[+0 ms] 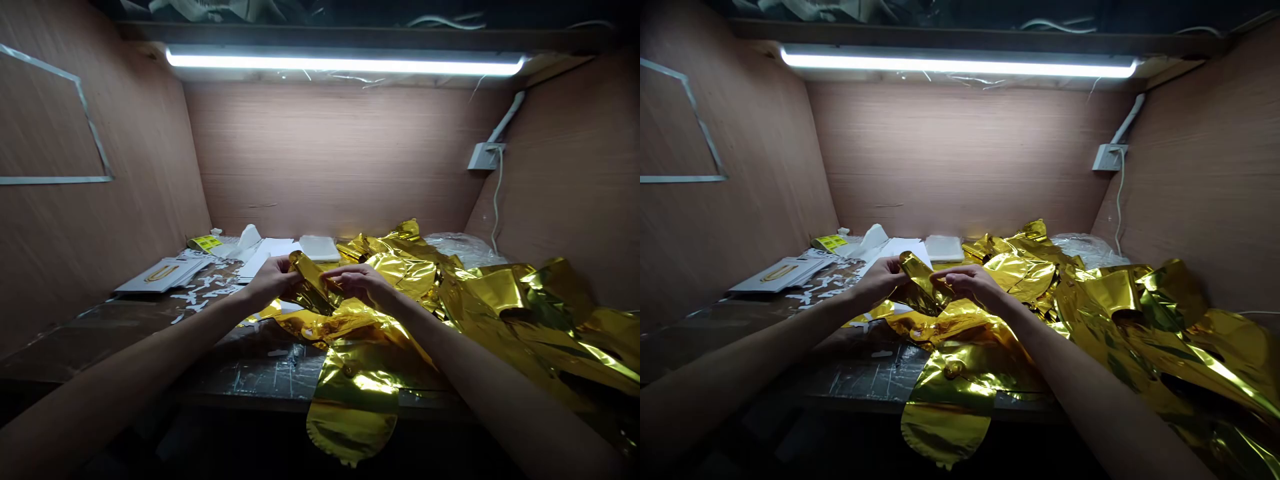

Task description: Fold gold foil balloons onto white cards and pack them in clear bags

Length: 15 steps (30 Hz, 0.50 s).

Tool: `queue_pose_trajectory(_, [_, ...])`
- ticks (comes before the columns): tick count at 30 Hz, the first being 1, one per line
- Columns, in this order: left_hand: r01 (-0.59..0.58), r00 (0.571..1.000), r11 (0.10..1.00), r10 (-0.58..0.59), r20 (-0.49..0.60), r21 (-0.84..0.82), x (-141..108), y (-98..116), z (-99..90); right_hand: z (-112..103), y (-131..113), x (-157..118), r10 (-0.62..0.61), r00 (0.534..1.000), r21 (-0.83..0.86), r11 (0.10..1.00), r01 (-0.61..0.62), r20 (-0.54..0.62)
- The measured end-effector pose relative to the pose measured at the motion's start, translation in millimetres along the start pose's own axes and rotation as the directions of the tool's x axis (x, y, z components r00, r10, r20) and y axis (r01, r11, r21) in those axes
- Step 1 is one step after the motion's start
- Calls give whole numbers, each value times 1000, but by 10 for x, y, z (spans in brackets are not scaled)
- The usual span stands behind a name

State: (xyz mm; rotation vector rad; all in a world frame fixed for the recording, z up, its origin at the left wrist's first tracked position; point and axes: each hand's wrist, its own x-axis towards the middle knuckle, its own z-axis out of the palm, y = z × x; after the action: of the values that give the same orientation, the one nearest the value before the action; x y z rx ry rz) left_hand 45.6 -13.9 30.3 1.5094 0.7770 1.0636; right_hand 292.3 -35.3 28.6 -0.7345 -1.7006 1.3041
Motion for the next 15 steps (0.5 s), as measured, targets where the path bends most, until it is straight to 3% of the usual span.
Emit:
queue_pose_trajectory(5, [41, 998, 991, -47, 41, 130, -18, 7, 21, 93, 61, 44, 39, 999, -86, 995, -40, -11])
queue_pose_trajectory(10, [94, 982, 964, -130, 134, 248, 39, -63, 27, 142, 180, 75, 86, 994, -141, 987, -76, 63])
queue_pose_trajectory(15, [101, 975, 924, -166, 149, 369, 90, -133, -20, 161, 266, 100, 147, 989, -152, 978, -142, 25])
